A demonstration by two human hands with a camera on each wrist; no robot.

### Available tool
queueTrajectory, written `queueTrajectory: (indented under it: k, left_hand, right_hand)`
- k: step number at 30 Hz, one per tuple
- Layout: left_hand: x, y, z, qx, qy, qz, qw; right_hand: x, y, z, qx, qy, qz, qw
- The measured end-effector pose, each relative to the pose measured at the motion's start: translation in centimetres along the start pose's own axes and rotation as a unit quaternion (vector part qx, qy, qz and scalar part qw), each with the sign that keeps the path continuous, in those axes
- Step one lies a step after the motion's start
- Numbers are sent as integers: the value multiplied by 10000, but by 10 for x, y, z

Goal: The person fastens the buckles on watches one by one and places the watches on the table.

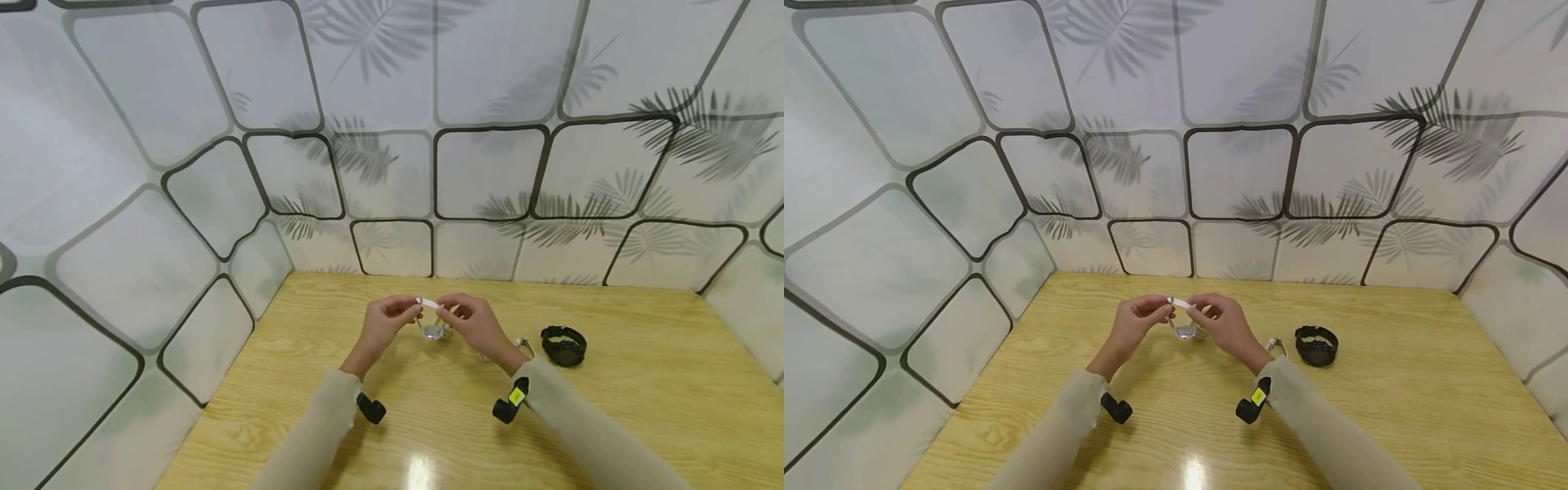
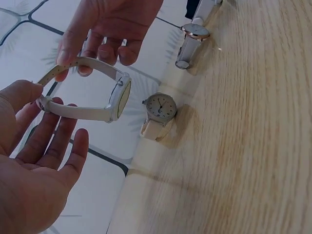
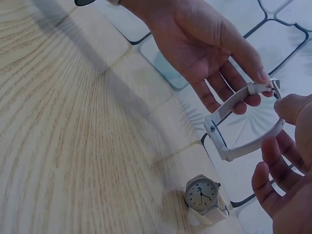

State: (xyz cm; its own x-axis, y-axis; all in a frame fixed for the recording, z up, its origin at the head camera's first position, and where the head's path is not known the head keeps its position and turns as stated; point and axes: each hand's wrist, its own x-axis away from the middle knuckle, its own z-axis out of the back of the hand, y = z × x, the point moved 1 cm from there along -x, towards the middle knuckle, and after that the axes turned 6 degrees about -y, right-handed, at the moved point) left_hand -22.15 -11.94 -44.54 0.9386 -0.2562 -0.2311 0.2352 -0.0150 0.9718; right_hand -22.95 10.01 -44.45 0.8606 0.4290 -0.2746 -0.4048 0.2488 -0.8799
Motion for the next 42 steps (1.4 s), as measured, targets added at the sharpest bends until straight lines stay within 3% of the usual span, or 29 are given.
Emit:
queueTrajectory:
  k: [6,13,18,27,34,42]
  left_hand:
    - [1,-3,-6,-234,-203,-44,9995]
    - [2,-8,-14,-75,128,10,9999]
    - [2,-7,-17,120,186,-44,9997]
    - [1,-6,-13,455,176,-57,9988]
    - [1,-7,-8,639,226,5,9977]
    - [1,-12,-10,657,122,50,9978]
  right_hand:
    - [2,-1,-4,79,-85,98,9999]
    - [2,0,-6,113,-49,81,9999]
    - [2,1,-6,36,-54,-3,10000]
    - [4,11,-7,-420,-675,-60,9968]
    - [7,17,-5,-449,-542,-120,9974]
    - [6,18,-7,-67,-485,-94,9988]
